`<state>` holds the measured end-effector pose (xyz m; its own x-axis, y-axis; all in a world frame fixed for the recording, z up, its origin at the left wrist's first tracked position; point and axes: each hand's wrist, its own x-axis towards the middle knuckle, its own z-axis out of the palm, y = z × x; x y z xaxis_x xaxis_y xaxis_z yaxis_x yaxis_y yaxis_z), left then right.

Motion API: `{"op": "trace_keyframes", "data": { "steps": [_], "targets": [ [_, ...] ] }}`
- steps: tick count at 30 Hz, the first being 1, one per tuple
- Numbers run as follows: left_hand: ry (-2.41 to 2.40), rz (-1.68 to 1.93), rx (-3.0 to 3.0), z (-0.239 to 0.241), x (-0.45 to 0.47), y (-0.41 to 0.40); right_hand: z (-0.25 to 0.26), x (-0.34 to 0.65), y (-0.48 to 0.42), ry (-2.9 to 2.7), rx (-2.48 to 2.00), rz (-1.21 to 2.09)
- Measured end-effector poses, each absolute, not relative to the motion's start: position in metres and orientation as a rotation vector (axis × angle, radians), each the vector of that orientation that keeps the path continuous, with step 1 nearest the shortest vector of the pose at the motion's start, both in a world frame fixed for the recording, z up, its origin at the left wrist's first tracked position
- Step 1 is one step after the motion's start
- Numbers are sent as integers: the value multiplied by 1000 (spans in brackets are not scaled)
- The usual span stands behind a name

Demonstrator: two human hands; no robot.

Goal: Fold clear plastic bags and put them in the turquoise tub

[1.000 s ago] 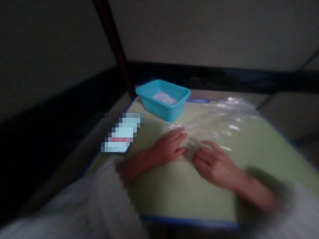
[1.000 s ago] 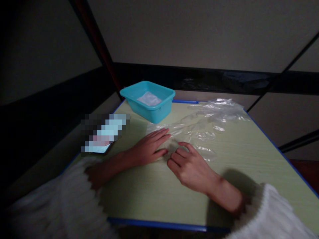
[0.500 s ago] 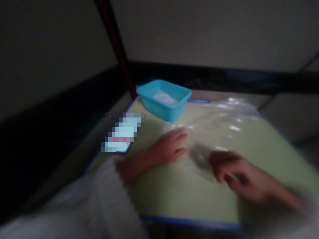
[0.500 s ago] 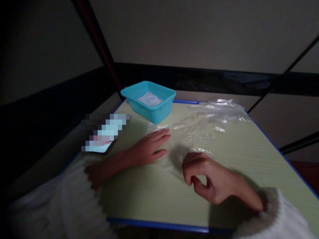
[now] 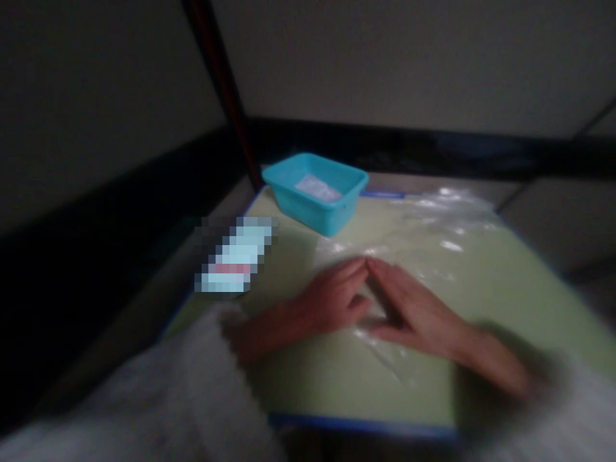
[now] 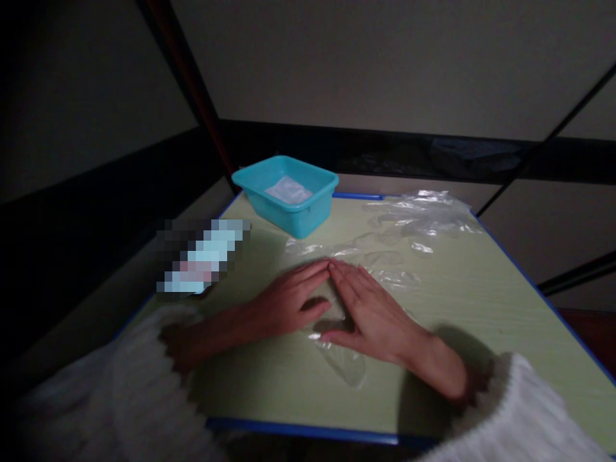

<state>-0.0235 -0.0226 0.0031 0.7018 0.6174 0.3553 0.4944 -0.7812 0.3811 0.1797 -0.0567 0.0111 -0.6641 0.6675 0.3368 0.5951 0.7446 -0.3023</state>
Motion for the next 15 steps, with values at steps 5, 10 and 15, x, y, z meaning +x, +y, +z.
{"op": "trace_keyframes", "data": {
  "steps": [5, 10, 15],
  "targets": [
    [892, 521, 2715, -3, -19, -31, -4, 183, -59, -2631, -982, 189],
    [908, 323, 2801, -3, -31, -20, -2, 190, -58, -2755, -1057, 228],
    [890, 140, 2825, 5, -52, -1, 3, 192, -58, -2813, -1153, 326]
  ]
}}
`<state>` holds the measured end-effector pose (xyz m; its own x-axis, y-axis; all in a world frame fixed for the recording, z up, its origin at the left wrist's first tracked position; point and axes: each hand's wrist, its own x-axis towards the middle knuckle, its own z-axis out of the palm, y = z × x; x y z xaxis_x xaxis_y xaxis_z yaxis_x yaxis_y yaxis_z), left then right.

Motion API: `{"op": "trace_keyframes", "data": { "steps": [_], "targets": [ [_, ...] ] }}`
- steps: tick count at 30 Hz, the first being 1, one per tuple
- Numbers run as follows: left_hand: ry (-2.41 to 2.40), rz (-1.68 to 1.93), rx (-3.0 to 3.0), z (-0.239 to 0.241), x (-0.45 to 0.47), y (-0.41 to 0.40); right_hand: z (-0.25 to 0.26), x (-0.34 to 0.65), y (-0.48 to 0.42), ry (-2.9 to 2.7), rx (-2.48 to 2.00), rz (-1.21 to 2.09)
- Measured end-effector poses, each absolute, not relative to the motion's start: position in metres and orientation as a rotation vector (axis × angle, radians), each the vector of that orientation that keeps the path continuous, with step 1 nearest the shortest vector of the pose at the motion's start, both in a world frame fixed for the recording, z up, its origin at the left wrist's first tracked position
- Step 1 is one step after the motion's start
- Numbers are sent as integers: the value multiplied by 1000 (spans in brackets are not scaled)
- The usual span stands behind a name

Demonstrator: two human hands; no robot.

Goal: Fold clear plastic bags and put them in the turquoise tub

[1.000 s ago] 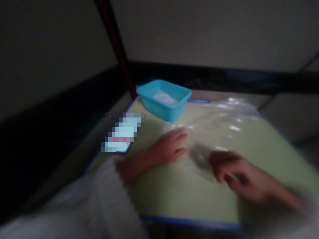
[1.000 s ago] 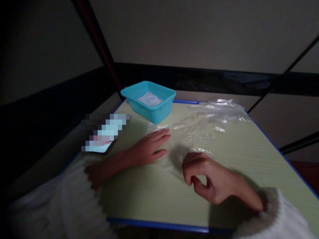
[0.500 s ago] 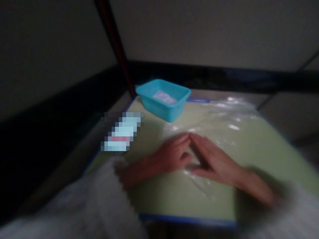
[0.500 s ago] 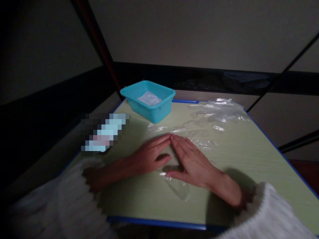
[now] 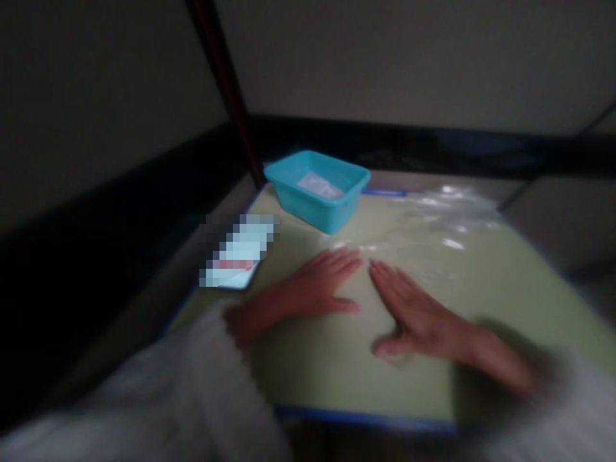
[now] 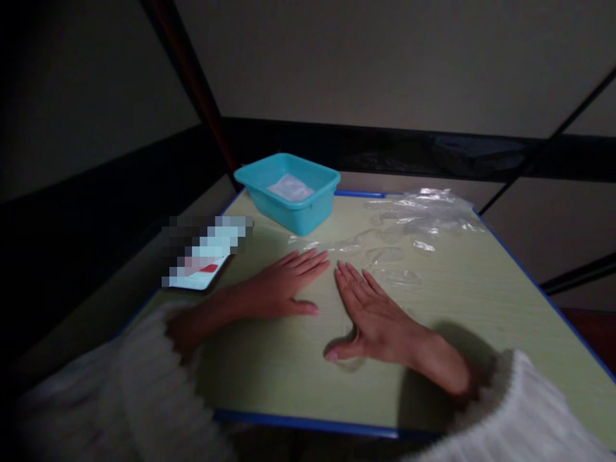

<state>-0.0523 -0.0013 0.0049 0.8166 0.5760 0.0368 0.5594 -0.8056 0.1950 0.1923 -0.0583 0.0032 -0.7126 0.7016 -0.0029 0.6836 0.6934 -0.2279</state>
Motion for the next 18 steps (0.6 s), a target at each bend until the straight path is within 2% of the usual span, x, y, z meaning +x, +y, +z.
{"op": "trace_keyframes", "data": {
  "steps": [5, 13, 18],
  "targets": [
    [957, -120, 2745, 15, -66, 13, 0, 194, -56, -2833, -1156, 411],
    [951, -262, 2678, 26, -77, 13, 22, 197, -67, -2874, -958, 539],
    [983, -200, 2629, 36, -89, 13, 31, 206, -38, -2541, -1249, 148]
  ]
}}
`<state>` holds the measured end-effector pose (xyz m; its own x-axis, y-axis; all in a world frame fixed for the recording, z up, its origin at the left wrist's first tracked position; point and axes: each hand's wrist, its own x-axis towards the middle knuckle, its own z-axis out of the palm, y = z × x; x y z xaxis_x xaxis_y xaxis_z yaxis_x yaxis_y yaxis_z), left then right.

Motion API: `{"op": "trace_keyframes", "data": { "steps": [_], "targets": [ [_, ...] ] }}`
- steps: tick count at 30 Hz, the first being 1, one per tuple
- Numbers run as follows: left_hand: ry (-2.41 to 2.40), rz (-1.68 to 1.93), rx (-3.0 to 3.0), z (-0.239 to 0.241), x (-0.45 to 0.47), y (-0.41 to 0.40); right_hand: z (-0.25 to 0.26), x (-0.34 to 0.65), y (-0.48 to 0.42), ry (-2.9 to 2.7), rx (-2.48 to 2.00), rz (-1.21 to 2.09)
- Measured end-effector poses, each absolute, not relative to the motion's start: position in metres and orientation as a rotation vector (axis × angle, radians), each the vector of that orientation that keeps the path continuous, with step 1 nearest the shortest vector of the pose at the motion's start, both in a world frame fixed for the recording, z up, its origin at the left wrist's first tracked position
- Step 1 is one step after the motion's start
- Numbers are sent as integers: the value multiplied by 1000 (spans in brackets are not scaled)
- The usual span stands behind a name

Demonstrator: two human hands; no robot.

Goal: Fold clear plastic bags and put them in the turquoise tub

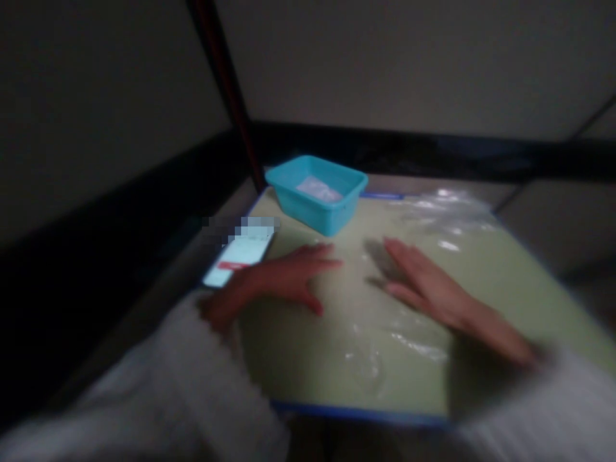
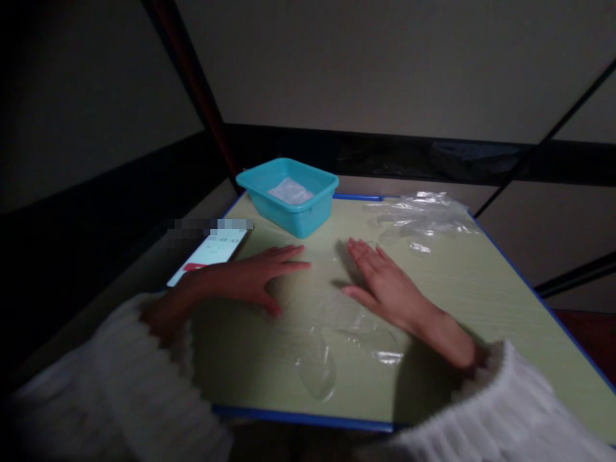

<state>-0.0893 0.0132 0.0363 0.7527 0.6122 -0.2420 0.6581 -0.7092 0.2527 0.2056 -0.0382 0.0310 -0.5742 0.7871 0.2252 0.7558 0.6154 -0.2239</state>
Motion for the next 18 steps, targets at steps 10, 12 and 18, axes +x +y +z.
{"op": "trace_keyframes", "data": {
  "steps": [10, 12, 18],
  "targets": [
    [985, 429, 2839, 14, -1, -6, -16, 229, 1, -2593, -1404, 0],
    [1053, 322, 2876, 13, 15, -7, -18, 229, 2, -2608, -1396, -9],
    [1091, 280, 2920, 2, 35, -5, -17, 229, 2, -2646, -1400, -15]
  ]
}}
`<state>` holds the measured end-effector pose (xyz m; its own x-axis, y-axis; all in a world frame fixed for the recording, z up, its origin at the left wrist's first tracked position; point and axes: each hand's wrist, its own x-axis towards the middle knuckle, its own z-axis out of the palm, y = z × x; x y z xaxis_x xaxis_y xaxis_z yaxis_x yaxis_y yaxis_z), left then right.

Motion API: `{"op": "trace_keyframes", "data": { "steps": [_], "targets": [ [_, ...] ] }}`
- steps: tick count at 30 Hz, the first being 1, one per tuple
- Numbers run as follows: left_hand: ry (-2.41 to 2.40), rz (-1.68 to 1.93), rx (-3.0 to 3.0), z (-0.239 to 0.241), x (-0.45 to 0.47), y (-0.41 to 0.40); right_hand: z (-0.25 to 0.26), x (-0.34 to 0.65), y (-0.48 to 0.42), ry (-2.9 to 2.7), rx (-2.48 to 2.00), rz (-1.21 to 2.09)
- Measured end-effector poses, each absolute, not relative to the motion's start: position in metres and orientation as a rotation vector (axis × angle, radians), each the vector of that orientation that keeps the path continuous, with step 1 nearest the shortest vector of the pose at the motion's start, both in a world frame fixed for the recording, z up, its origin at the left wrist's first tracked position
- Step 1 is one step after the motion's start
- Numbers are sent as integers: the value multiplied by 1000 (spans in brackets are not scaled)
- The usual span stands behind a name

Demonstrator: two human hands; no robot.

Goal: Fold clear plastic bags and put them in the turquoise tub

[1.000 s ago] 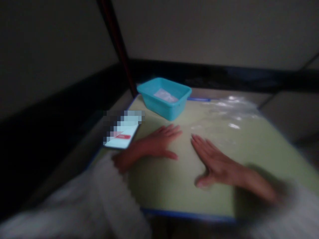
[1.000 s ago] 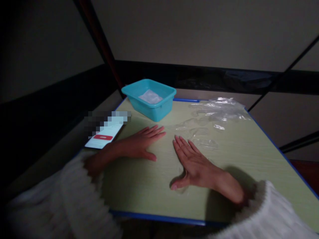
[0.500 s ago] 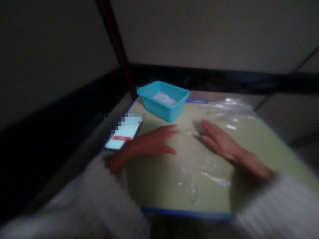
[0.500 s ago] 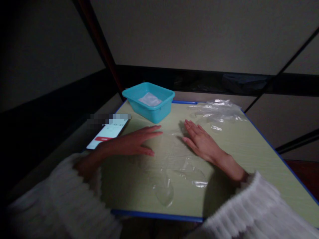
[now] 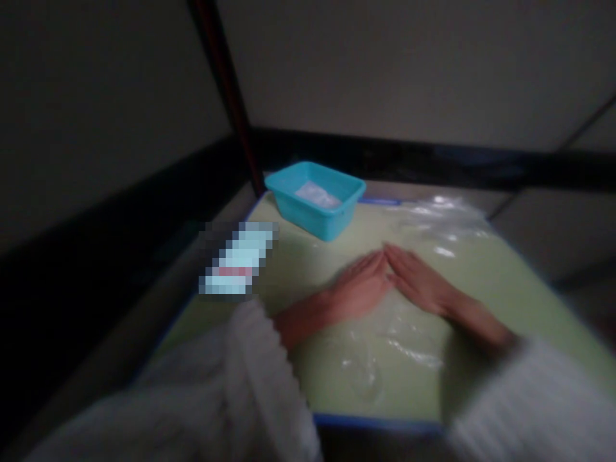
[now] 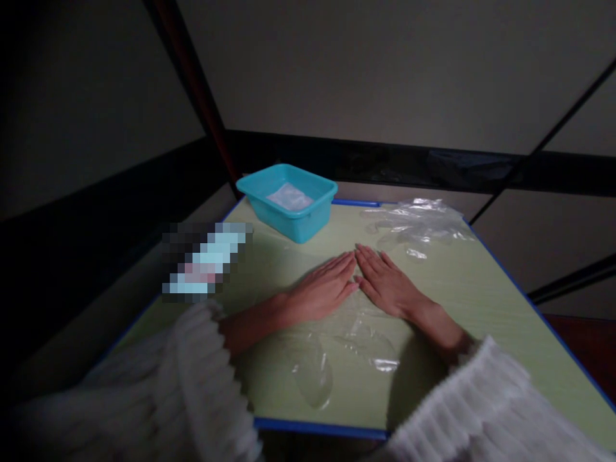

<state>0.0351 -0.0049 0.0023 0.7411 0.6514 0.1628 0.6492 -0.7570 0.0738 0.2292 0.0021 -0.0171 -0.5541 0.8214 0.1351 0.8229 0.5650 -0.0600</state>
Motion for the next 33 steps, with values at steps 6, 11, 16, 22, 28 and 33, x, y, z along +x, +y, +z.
{"op": "trace_keyframes", "data": {
  "steps": [6, 11, 16, 22, 28, 33],
  "targets": [
    [1175, 193, 2878, -8, 33, -4, -20, 230, 0, -2616, -1436, -53],
    [1131, 172, 2871, -7, 22, -1, -21, 231, 1, -2634, -1415, -62],
    [1104, 241, 2895, -13, 2, 4, -21, 233, 1, -2626, -1411, -76],
    [1099, 335, 2876, -14, -26, 9, -18, 232, 1, -2640, -1458, -43],
    [1154, 268, 2823, -7, -55, 16, -17, 234, 0, -2637, -1446, -36],
    [1162, 232, 2814, -7, -66, 23, -18, 237, 1, -2629, -1432, -38]
  ]
}}
